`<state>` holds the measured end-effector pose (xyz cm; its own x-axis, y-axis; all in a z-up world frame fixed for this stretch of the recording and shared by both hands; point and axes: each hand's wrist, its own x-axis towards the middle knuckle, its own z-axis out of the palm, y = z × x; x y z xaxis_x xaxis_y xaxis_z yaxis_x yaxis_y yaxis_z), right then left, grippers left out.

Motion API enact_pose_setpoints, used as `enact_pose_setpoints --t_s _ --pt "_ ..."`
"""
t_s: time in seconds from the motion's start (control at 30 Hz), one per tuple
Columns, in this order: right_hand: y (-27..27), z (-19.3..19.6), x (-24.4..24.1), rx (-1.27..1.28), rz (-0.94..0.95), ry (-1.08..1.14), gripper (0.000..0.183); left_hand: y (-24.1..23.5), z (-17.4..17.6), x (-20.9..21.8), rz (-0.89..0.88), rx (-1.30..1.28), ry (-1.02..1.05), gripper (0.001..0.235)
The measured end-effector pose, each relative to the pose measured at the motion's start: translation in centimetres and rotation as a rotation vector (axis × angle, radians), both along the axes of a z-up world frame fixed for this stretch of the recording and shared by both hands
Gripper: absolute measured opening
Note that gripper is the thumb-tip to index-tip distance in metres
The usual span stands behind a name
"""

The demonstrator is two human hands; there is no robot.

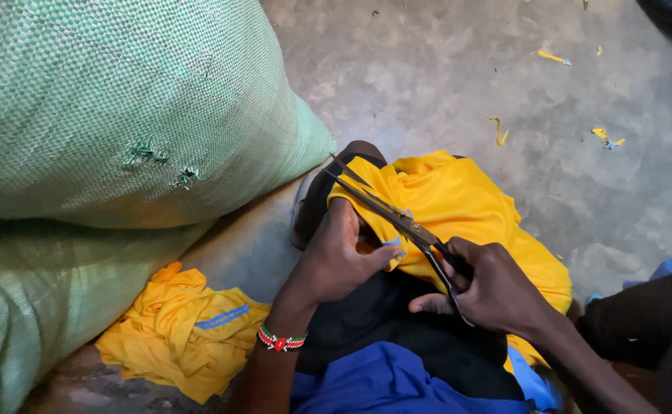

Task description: The person sits cross-legged on the floor and uses a pair of scissors to cut a yellow piece of clothing resting on their lap. They repeatedly trim the fabric, adjusting the garment with their left hand while cutting with their right hand.

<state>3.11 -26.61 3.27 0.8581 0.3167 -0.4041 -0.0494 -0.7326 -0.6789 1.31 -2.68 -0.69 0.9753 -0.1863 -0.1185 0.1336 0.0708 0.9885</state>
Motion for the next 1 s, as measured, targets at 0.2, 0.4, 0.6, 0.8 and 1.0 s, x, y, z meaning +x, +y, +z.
enact_pose_setpoints --t_s 0.2,0.4,0.6,0.8,1.0 --pt "0.2 0.0 0.4 -0.119 0.024 -0.013 0.055 1.4 0.8 -0.6 -0.019 0.114 -0.008 0.052" --pt "-1.6 -0.6 0.6 -0.029 -0.103 -0.126 0.043 2.4 0.9 -0.4 0.403 -0.614 0.022 0.07" --pt "-2.0 0.9 1.2 0.334 -0.408 -0.098 0.036 5.9 -3.0 1.6 0.796 -0.05 -0.127 0.067" --pt "-0.1 0.4 0.7 0.61 -0.482 -0.043 0.037 -1.8 -1.3 1.9 0.32 0.476 -0.354 0.02" --pt "-5.6 -4.2 0.2 0.549 -0.572 0.11 0.034 -7.0 8.2 -2.9 -0.619 0.044 -0.377 0.04"
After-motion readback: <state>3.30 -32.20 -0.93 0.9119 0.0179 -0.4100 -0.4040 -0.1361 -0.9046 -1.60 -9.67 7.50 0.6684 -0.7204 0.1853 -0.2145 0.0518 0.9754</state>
